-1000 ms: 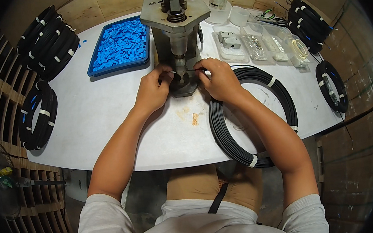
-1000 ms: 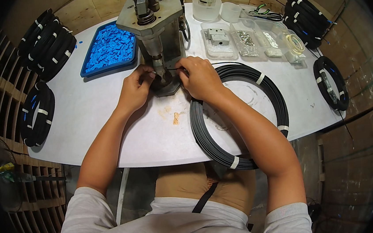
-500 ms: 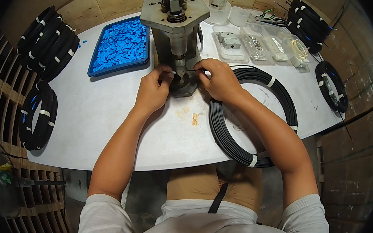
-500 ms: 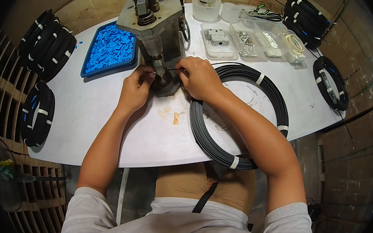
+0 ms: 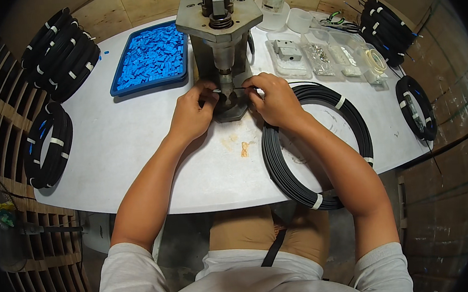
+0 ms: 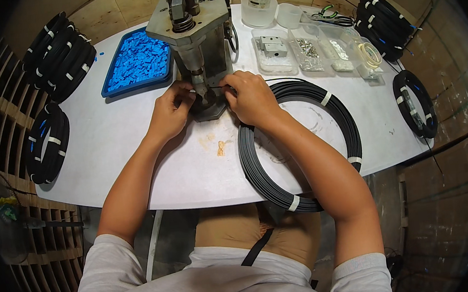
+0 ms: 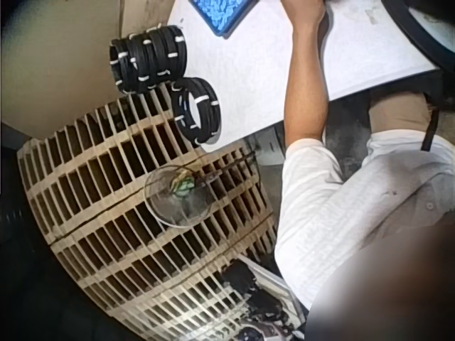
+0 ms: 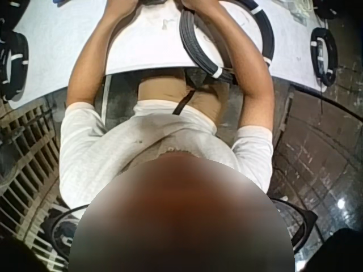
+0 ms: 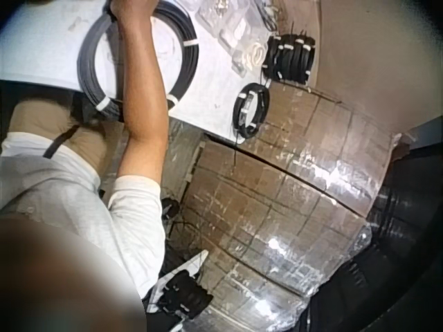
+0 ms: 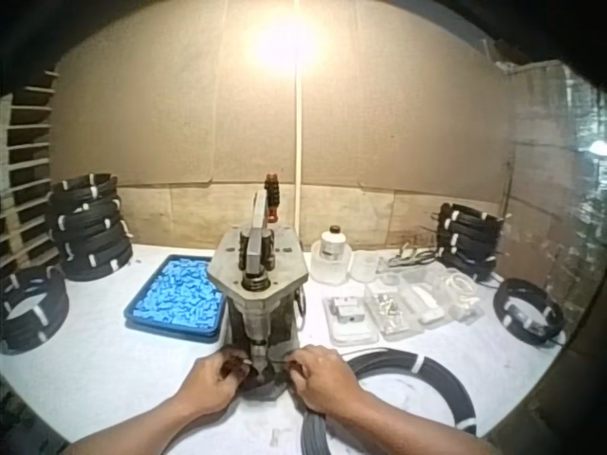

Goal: Assembling connectors onto fiber optic cables and using a specialized assembly machine.

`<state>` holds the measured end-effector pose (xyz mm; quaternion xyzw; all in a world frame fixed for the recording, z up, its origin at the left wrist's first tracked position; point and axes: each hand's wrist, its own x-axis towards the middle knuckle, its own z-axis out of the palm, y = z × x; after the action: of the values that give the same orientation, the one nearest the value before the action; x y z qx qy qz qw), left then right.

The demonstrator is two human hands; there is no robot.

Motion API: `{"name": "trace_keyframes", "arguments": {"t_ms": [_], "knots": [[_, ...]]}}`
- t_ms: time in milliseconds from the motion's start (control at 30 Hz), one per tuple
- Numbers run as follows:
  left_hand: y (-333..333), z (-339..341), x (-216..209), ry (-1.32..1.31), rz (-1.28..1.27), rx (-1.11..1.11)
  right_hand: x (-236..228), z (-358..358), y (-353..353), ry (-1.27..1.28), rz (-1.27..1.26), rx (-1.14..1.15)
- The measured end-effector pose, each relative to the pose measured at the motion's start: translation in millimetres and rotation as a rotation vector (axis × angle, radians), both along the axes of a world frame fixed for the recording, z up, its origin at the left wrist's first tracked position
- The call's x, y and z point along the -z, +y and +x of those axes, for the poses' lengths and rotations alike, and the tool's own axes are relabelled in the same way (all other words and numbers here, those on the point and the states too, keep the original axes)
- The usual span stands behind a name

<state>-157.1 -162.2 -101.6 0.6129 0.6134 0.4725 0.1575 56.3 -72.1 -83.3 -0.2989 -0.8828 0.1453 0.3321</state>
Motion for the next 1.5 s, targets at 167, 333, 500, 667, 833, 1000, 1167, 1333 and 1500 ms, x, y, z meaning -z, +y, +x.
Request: {"name": "trace_keyframes", "arguments": {"t_ms": [167,333,500,667,833,1000,1167,1333,1500], "knots": [[0.0,0.6,-0.2,-0.030,-0.021,-0.005,0.7,-0.6,-0.5,0.013,-0.001,0.001],[-0.6,1.3,-3.0,-0.056,-0.069,-0.003,-1.7,-0.2,-1.8,-0.006,-0.014,0.006],[-0.6,1.9,-5.8,-0.023,-0.084,-0.013,-1.8,0.1,-2.0,-0.015,0.000,0.003],[-0.1,2.1,-4.7,-0.021,-0.060,-0.012,-1.4,0.6,-1.0,-0.021,0.027,-0.005],[-0.3,1.7,-4.4,-0.004,-0.063,-0.023,-2.5,-0.2,-1.8,-0.014,0.009,-0.005],[-1.1,2.3,-3.7,-0.010,-0.038,-0.016,-3.6,0.0,-2.4,-0.006,0.007,-0.010],[0.3,1.4,-1.8,-0.014,-0.037,-0.017,-5.1,0.2,-3.7,-0.004,0.005,-0.005],[0.3,1.0,-1.0,-0.034,-0.031,-0.011,-4.8,0.0,-3.6,-0.007,0.007,-0.011],[-0.1,2.1,-2.7,-0.053,-0.062,-0.008,-4.2,-0.1,-3.1,-0.017,0.021,-0.002]]}}
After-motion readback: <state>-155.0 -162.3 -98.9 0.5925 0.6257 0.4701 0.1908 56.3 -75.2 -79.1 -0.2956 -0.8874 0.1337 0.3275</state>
